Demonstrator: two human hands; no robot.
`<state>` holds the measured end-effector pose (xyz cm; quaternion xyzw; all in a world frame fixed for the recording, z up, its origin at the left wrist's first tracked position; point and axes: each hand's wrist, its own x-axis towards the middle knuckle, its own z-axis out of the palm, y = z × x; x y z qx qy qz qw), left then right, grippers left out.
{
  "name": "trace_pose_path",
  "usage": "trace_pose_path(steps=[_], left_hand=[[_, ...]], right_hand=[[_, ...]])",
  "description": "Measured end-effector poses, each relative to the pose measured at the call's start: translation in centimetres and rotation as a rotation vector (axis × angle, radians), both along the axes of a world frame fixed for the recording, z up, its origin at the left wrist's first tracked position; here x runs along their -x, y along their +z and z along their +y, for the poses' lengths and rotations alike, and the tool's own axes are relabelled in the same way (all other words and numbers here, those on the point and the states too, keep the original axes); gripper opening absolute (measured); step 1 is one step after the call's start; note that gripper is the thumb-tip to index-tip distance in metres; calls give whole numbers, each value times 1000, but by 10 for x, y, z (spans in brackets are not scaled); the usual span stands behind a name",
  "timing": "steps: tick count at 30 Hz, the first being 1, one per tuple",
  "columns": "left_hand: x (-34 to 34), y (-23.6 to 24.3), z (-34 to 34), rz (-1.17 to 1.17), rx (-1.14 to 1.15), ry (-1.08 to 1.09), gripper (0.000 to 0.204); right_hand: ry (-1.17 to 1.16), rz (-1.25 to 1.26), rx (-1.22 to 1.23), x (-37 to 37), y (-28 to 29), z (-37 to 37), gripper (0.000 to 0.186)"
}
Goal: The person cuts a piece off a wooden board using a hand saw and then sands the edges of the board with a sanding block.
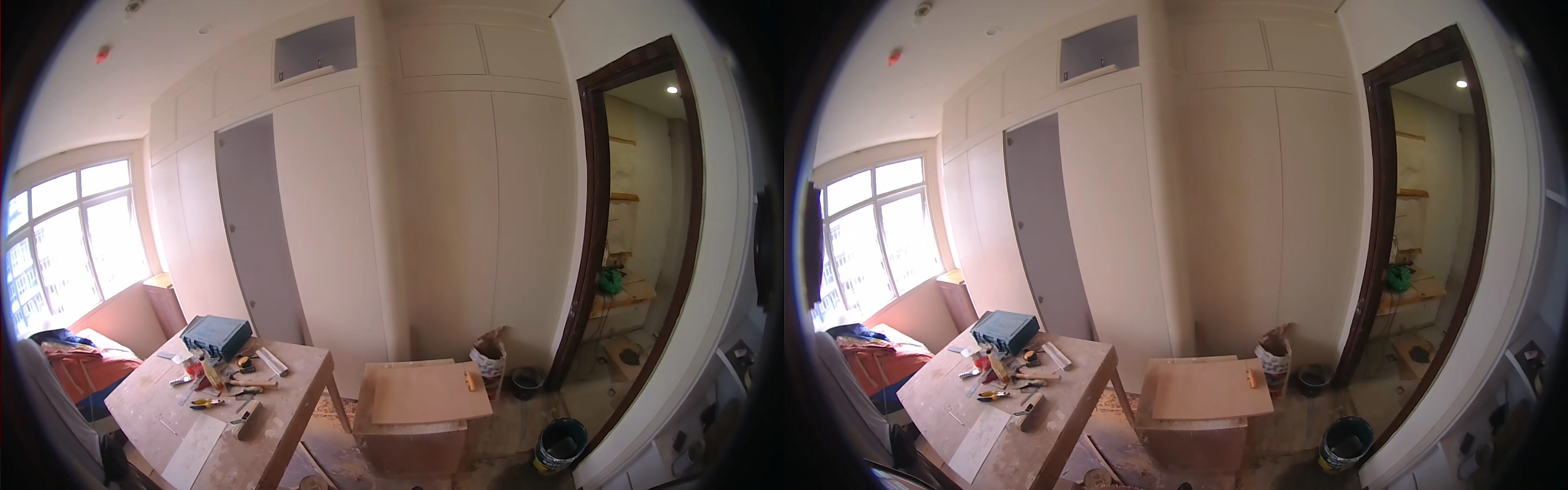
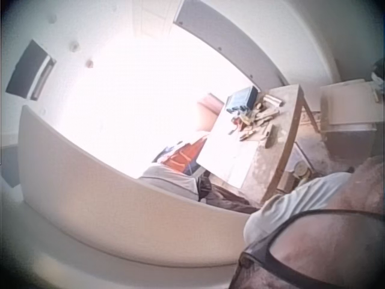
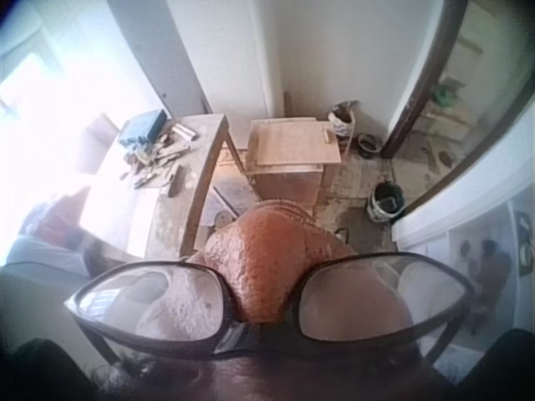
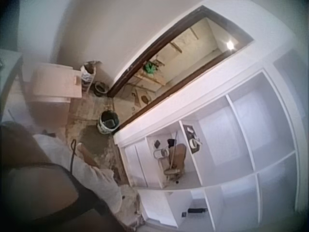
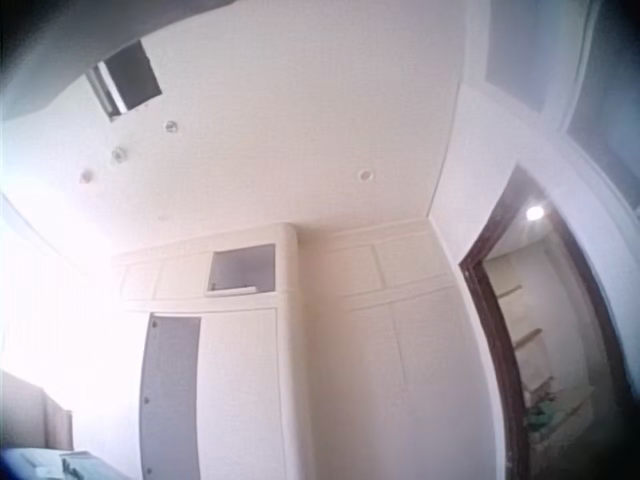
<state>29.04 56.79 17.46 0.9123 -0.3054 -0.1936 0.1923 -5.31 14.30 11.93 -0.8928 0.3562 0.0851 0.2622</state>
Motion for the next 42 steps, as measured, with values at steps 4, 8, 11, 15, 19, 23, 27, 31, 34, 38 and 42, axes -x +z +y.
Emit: trace_pose_path(steps=[4,8,11,15,19,23,27,31,34,38,42], left_hand=[[1,-3,5,12,-6,7,34],[3,-7,13,24,-11,27,33],[4,-11,21,37,-14,43,32],[11,-21,36,55,-29,70,31],[32,-40,59,93,-35,128,30],[50,-54,77,131,-50,181,29],[66,-67,95,170,-72,238,28],[88,-91,118,240,-106,302,27],[106,-111,134,299,-135,348,27],[118,-130,150,356,-167,393,26],[130,-144,157,406,-189,414,25]], right_hand=[[-7,-9,-9,-2,4,5,32],[-3,-20,-17,-5,6,8,31],[-2,-29,-20,-9,8,9,31],[7,-45,-28,-19,15,9,30],[27,-75,-34,-28,23,9,30],[57,-96,-43,-41,32,9,29],[90,-116,-55,-55,38,13,29],[119,-126,-66,-66,38,14,28],[140,-123,-73,-70,39,14,28],[155,-110,-78,-78,37,15,27],[153,-79,-95,-82,18,9,27]])
